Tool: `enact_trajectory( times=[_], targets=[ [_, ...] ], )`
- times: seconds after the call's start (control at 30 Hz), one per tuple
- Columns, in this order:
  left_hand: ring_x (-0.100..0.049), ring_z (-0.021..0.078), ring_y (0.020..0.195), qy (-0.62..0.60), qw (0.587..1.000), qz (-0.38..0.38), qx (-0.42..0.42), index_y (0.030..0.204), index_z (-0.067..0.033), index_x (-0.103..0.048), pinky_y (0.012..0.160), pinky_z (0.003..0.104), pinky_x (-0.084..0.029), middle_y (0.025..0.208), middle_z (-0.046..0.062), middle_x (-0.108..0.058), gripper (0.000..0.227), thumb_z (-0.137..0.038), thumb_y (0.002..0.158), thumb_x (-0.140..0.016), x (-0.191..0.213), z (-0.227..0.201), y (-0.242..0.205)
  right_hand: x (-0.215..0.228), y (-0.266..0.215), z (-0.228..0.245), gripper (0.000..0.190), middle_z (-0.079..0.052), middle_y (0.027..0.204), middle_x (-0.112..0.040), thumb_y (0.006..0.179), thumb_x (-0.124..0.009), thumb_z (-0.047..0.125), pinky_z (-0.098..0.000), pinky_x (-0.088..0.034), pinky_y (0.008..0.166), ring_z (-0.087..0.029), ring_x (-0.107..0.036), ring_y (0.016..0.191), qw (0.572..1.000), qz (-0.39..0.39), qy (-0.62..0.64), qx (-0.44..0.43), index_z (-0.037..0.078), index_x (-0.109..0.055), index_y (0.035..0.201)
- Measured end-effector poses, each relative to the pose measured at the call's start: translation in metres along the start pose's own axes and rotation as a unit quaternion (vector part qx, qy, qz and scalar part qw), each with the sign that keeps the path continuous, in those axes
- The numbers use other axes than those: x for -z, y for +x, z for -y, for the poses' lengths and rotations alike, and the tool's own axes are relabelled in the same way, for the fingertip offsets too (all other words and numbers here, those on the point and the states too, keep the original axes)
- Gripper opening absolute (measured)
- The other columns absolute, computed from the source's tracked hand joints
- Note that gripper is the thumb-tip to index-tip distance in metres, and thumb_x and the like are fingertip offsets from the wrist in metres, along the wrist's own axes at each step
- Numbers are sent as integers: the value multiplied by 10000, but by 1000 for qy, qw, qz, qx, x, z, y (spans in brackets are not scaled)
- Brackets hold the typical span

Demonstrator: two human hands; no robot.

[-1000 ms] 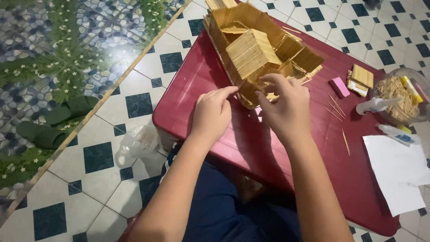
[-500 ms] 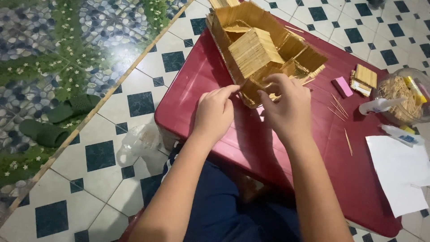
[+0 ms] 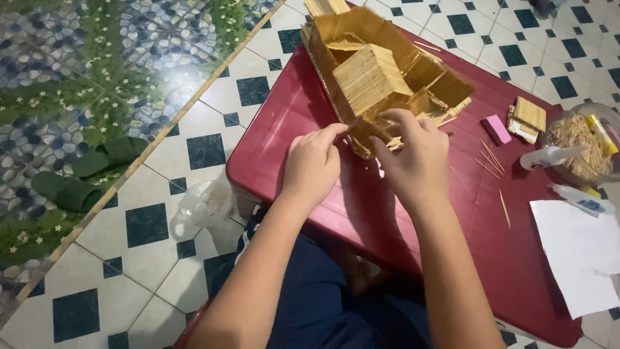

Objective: Assembling a model structure by applying glue to small wooden sticks and positioning them on a table.

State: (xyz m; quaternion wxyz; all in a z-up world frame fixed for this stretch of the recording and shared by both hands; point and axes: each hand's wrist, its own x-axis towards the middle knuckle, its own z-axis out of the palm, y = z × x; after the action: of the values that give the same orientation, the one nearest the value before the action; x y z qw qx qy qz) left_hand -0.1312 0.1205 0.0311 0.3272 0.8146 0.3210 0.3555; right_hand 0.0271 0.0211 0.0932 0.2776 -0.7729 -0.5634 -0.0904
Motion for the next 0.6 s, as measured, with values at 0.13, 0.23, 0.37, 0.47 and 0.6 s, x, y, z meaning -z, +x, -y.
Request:
enact_trajectory(
  times=[0.13, 0.23, 0.37, 0.47, 0.6],
  targets=[
    [-716, 296, 1134, -1, 1000, 11, 2, 1285, -205, -700, 974, 449, -508, 1144, 64, -775, 454, -52, 919, -479, 1, 1, 0, -2, -1, -3, 399, -33, 903, -755, 882, -872, 249, -392, -440, 855, -257, -644, 917, 1000, 3, -1, -6, 211, -681, 1230],
    [-718, 291, 1116, 5, 1000, 8, 4, 1280, -220, -697, 969, 442, -508, 1126, 62, -776, 451, -56, 919, -482, 2, -2, 1, -6, -2, -9, 352, 6, 910, -764, 871, -878, 266, -387, -450, 852, -239, -645, 923, 1000, 2, 4, -10, 238, -707, 1178],
    [-715, 297, 1117, 2, 1000, 13, 3, 1283, -219, -692, 970, 448, -503, 1132, 66, -774, 444, -65, 923, -484, 2, 0, 1, -10, -5, -13, 328, 29, 885, -753, 854, -883, 245, -369, -451, 844, -225, -657, 935, 1000, -6, 0, 8, 245, -715, 1136],
    [-717, 298, 1113, 1, 1000, 13, 3, 1287, -221, -690, 964, 449, -505, 1131, 67, -775, 443, -67, 923, -488, 0, 2, 1, -10, -6, -15, 314, 18, 870, -746, 855, -876, 230, -369, -460, 841, -237, -657, 931, 1000, -7, 6, 14, 229, -723, 1130],
    [-725, 306, 1069, -5, 1000, 9, 8, 1275, -216, -691, 954, 450, -504, 1075, 79, -780, 439, -57, 916, -493, 1, 1, 1, -12, -4, -14, 305, -24, 848, -734, 849, -898, 210, -382, -469, 837, -269, -661, 914, 999, -18, 11, 32, 202, -748, 1115]
  ],
)
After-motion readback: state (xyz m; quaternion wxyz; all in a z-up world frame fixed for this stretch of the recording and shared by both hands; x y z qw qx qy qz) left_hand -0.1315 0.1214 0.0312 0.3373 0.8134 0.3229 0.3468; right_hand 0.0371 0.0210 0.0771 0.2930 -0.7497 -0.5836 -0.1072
